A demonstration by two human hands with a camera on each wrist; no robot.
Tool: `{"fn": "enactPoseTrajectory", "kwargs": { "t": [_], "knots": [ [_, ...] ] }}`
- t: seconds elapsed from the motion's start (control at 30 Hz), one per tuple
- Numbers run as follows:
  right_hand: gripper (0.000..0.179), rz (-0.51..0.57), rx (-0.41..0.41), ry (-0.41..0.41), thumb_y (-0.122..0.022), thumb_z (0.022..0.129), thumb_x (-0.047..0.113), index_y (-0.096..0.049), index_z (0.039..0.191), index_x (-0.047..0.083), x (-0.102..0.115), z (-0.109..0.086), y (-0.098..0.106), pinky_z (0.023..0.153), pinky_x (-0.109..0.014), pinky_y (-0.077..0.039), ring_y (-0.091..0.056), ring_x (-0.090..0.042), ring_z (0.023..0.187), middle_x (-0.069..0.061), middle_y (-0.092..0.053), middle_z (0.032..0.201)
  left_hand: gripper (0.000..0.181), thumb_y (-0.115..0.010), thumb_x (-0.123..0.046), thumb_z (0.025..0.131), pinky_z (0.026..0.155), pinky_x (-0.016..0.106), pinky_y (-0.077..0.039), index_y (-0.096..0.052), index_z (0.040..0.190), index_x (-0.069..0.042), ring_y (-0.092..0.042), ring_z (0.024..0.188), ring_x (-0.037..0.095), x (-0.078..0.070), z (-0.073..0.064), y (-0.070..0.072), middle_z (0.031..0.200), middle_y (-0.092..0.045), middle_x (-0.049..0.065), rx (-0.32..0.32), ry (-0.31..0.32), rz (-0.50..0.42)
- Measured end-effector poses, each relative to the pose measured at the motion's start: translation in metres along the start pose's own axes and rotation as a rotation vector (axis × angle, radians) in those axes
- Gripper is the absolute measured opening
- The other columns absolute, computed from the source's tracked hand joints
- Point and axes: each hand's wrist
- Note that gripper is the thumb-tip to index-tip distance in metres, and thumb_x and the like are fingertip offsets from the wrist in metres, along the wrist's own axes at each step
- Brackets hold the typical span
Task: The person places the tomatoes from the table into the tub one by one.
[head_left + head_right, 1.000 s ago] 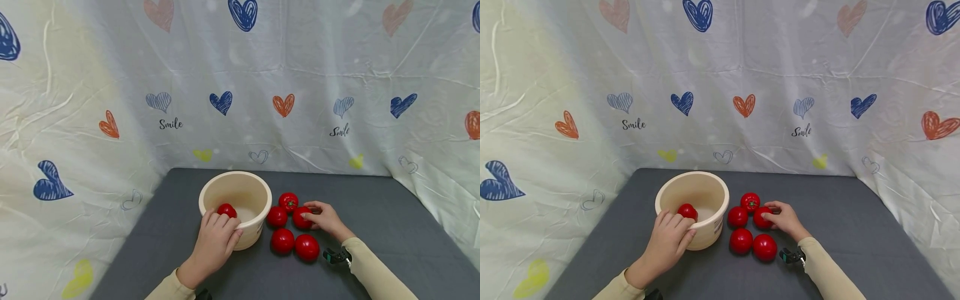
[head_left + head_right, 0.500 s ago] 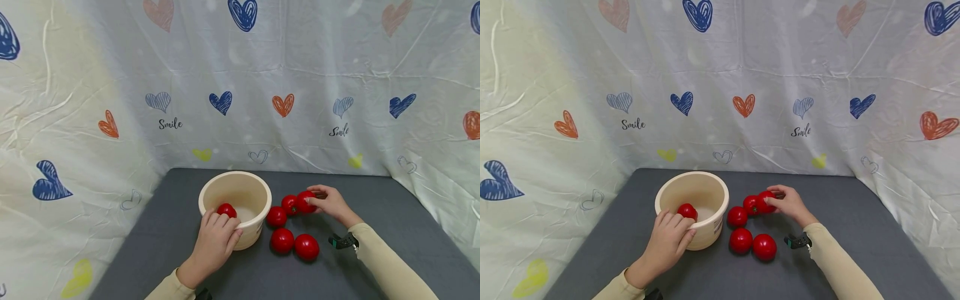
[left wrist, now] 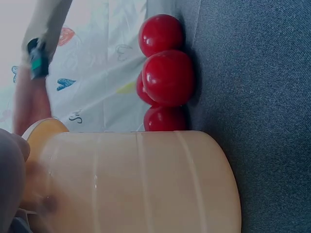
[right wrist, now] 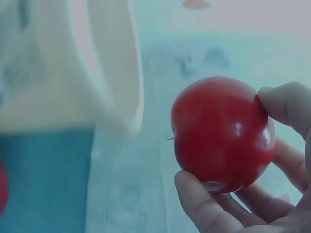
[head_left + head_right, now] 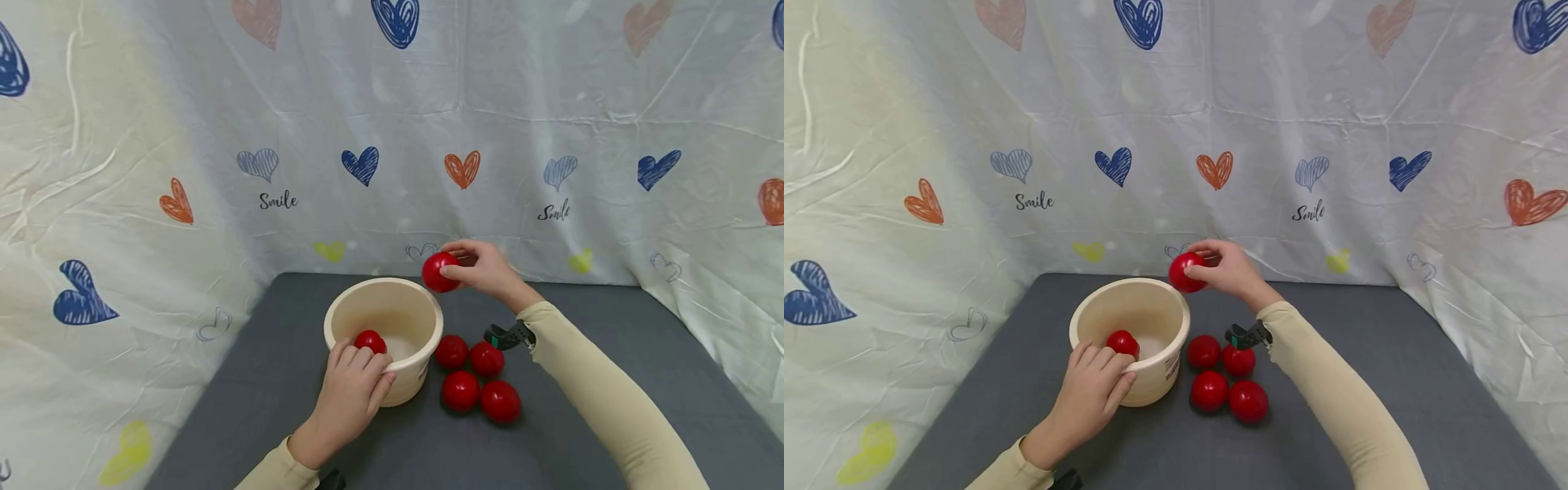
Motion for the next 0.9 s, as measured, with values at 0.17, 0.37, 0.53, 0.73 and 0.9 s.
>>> {"fn": "enactPoseTrajectory", "kwargs": {
  "t": [0.17, 0.37, 0.53, 0.73, 0.9],
  "knots": [
    [0.042, -0.070, 0.077, 0.064, -0.072, 0.092, 0.020, -0.065, 0.131, 0.007, 0.022, 0.019, -0.040, 0.076, -0.040, -0.064, -0.070, -0.034, 0.113, -0.019, -0.067, 0.131, 0.024, -0.054, -0.035, 0.102, 0.101, 0.054, -0.041, -0.066, 0.098, -0.015, -0.051, 0.080, 0.023, 0.000, 0.000, 0.000, 0.084, -0.063, 0.003, 0.003, 0.003, -0.009],
    [0.040, -0.170, 0.165, 0.065, -0.073, 0.091, 0.021, -0.067, 0.129, 0.010, 0.026, 0.027, -0.074, 0.078, -0.034, -0.063, -0.068, -0.030, 0.112, -0.016, -0.068, 0.129, 0.015, -0.069, -0.031, 0.093, 0.102, 0.054, -0.041, -0.066, 0.099, -0.017, -0.051, 0.081, 0.021, -0.003, 0.001, 0.002, 0.085, -0.062, 0.001, 0.056, 0.018, -0.006],
    [0.040, -0.202, 0.209, 0.060, -0.074, 0.088, 0.020, -0.068, 0.127, 0.011, 0.024, 0.027, -0.089, 0.085, -0.034, -0.062, -0.066, -0.030, 0.114, -0.015, -0.069, 0.129, 0.018, -0.073, -0.030, 0.089, 0.104, 0.055, -0.041, -0.066, 0.101, -0.019, -0.053, 0.084, 0.021, -0.005, 0.002, 0.005, 0.087, -0.064, 0.000, 0.093, 0.044, 0.004],
    [0.039, -0.239, 0.274, 0.039, -0.074, 0.087, 0.018, -0.069, 0.125, 0.009, 0.017, 0.025, -0.096, 0.085, -0.033, -0.061, -0.066, -0.029, 0.112, -0.014, -0.070, 0.125, 0.016, -0.066, -0.033, 0.095, 0.103, 0.054, -0.041, -0.067, 0.101, -0.018, -0.053, 0.083, 0.022, -0.003, 0.001, 0.006, 0.086, -0.064, 0.001, 0.072, 0.031, 0.009],
    [0.032, -0.282, 0.277, 0.054, -0.069, 0.090, 0.009, -0.071, 0.122, 0.005, 0.010, 0.024, -0.100, 0.081, -0.031, -0.061, -0.069, -0.027, 0.107, -0.015, -0.073, 0.118, 0.017, -0.062, -0.034, 0.098, 0.103, 0.055, -0.041, -0.066, 0.100, -0.018, -0.053, 0.082, 0.022, -0.002, 0.001, 0.006, 0.085, -0.064, 0.001, 0.067, 0.026, 0.013]
  ]
}}
Point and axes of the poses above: each hand's wrist, its own z-axis towards the middle knuckle, its own y-axis out of the back of the hand, x = y × z
